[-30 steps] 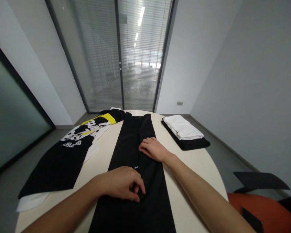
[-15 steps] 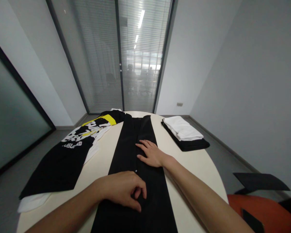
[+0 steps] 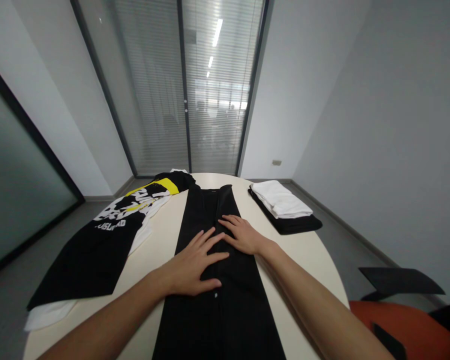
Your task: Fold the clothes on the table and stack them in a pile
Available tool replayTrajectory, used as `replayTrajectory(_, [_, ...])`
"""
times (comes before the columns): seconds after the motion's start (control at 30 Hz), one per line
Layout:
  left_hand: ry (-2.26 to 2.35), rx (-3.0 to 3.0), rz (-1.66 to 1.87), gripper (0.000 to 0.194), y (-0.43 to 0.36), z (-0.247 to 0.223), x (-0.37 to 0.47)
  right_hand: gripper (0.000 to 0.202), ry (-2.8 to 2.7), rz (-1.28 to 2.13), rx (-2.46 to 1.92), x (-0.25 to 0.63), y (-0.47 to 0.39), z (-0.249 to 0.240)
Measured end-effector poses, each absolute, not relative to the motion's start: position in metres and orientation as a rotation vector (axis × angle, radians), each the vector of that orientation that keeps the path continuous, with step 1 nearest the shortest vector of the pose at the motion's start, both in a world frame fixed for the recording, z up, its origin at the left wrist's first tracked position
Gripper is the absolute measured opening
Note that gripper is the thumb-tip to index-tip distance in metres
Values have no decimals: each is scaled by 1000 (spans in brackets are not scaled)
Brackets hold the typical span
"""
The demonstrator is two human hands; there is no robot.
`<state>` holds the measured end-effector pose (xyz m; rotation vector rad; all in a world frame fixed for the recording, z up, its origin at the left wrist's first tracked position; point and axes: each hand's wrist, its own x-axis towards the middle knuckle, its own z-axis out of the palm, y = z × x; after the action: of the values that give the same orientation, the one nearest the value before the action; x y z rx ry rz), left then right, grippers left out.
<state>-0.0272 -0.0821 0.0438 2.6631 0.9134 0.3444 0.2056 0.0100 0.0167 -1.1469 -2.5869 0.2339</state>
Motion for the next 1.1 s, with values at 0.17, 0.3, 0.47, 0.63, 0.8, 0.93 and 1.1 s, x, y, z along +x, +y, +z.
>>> replayTrajectory(0.17, [985, 2656, 151, 74, -84, 38, -30, 38, -2599, 254, -1159, 207, 9, 28])
replayTrajectory(0.3, [1096, 2713, 278, 58, -85, 36, -22, 32, -2483, 258, -1219, 203, 17, 29])
replayTrajectory(0.47, [1153, 2707, 207, 73, -79, 24, -19, 28, -2218, 208, -1513, 201, 59, 23])
replayTrajectory(0.63, [1177, 2666, 171, 78, -75, 21, -20, 32, -2107, 133, -1865, 205, 113, 31])
replayTrajectory(0.8, [1182, 2643, 167, 79, -74, 24, -20, 41, -2109, 77, -1920, 209, 155, 40])
replayTrajectory(0.93, [1180, 2625, 156, 82, -71, 27, -20, 43, -2172, 81, -1942, 209, 178, 41])
replayTrajectory(1.1, [1174, 2602, 178, 84, -68, 27, -20, 35, -2218, 90, -1981, 204, 192, 40])
